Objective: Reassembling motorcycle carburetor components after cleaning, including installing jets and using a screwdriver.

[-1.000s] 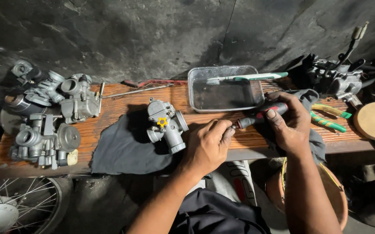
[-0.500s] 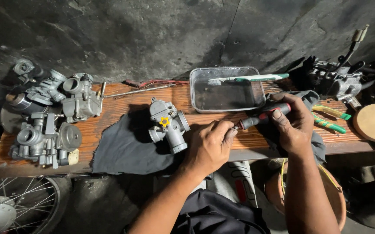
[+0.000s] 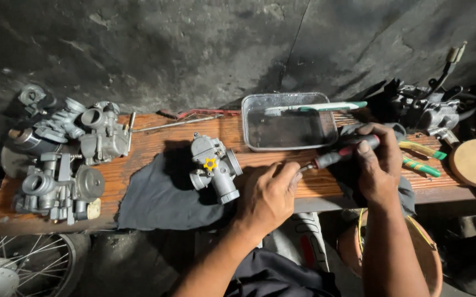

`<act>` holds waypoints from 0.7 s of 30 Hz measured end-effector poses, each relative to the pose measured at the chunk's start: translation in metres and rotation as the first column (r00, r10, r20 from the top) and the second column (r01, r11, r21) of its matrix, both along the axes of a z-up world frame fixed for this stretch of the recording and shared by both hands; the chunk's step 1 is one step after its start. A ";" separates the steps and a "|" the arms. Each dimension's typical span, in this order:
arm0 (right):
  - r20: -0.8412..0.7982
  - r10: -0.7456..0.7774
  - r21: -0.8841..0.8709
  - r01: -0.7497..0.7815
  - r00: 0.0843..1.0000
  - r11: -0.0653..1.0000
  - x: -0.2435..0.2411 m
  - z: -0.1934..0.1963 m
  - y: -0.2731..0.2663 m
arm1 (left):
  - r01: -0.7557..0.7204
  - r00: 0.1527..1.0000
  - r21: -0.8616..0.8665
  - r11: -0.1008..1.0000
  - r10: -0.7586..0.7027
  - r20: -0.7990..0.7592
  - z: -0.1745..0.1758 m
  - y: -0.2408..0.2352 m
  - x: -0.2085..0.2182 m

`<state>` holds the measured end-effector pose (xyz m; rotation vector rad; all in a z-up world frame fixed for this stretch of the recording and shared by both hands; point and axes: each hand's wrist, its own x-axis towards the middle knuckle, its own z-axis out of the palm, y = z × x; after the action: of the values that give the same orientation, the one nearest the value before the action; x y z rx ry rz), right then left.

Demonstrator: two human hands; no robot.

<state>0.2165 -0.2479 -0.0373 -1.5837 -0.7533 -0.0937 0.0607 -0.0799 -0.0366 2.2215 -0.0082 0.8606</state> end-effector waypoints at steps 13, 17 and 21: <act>-0.322 0.009 0.476 0.153 0.947 0.866 0.003 0.003 0.005 | -0.016 0.988 -0.080 0.997 0.028 0.153 0.000 0.003 0.002; -0.219 0.068 0.462 0.042 0.973 0.886 -0.001 -0.001 0.002 | 0.114 0.976 -0.288 0.951 -0.053 0.212 0.031 0.007 -0.010; -0.186 0.026 0.394 0.050 0.982 0.918 0.003 -0.007 -0.004 | 0.034 0.974 -0.231 0.972 0.019 0.225 0.021 -0.002 -0.009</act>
<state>0.2193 -0.2523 -0.0446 -1.1888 -0.5352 -0.0972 0.0522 -0.0815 -0.0154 1.8948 -0.0223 1.0508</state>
